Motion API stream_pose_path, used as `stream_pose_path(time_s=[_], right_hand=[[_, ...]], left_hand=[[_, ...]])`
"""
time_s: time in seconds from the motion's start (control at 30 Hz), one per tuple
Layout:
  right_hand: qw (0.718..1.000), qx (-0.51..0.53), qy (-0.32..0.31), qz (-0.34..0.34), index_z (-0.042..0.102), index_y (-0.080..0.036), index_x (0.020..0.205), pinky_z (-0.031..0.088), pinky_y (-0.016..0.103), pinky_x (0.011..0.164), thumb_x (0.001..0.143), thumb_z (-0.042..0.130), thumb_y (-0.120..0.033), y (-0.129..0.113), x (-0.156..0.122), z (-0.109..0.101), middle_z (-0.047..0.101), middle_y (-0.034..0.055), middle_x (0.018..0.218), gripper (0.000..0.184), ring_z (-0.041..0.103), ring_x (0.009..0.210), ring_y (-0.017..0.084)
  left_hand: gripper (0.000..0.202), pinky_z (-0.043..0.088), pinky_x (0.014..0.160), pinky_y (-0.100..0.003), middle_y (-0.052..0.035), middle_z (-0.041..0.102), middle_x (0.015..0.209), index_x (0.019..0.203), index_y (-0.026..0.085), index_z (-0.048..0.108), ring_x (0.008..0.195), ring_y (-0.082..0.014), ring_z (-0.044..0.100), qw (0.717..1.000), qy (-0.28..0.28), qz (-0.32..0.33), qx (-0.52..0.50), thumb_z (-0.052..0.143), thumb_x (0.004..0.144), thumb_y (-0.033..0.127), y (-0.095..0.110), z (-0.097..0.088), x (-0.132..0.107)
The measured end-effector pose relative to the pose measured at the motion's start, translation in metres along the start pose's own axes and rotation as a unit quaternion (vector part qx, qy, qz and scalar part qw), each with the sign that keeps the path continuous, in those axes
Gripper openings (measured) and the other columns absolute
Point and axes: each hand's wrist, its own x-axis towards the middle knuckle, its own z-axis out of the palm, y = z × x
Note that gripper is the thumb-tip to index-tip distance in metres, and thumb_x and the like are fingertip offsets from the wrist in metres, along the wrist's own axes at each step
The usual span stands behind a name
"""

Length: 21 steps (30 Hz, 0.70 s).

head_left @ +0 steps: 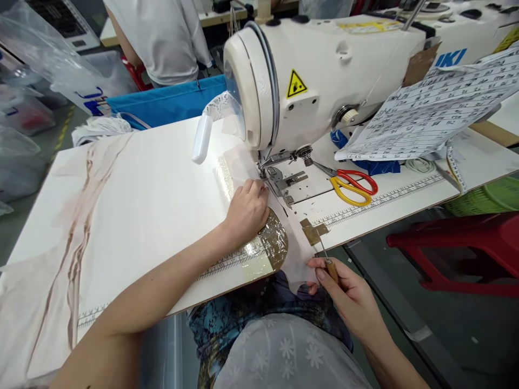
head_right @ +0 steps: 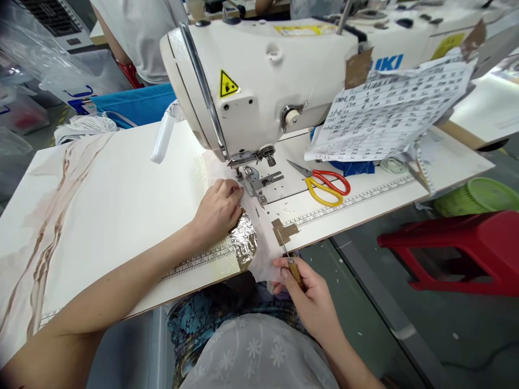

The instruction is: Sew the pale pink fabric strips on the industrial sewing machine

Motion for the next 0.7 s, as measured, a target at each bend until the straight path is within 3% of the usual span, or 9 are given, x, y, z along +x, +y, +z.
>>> stream_pose_path(time_s=[0.2, 0.4, 0.7], right_hand=[[0.998, -0.035, -0.024, -0.037, 0.068, -0.02, 0.095, 0.061, 0.03, 0.062, 0.091, 0.06, -0.053, -0.007, 0.005, 0.005, 0.072, 0.0049, 0.074, 0.034, 0.068, 0.062, 0.018], [0.997, -0.037, -0.027, -0.067, 0.067, -0.019, 0.095, 0.06, 0.028, 0.061, 0.092, 0.059, -0.05, -0.009, 0.008, 0.006, 0.068, 0.003, 0.07, 0.032, 0.066, 0.06, 0.016], [0.996, -0.051, -0.053, -0.056, 0.068, -0.021, 0.095, 0.057, 0.026, 0.058, 0.095, 0.057, -0.046, -0.008, 0.003, -0.006, 0.067, 0.0018, 0.071, 0.028, 0.065, 0.058, 0.016]], left_hand=[[0.032, 0.051, 0.084, -0.042, -0.0169, 0.059, 0.117, 0.114, 0.01, 0.062, 0.103, -0.0287, 0.053, 1.0, 0.007, -0.019, 0.001, 0.039, 0.092, 0.014, -0.006, 0.005, 0.007], [0.04, 0.047, 0.091, -0.043, -0.0176, 0.06, 0.124, 0.125, 0.005, 0.058, 0.112, -0.0299, 0.054, 1.0, 0.004, -0.021, 0.011, 0.037, 0.094, 0.017, -0.012, 0.004, 0.006], [0.037, 0.045, 0.093, -0.046, -0.0183, 0.058, 0.127, 0.122, 0.009, 0.061, 0.114, -0.0314, 0.053, 0.999, 0.009, 0.031, -0.005, 0.04, 0.094, 0.019, 0.003, 0.003, -0.006]])
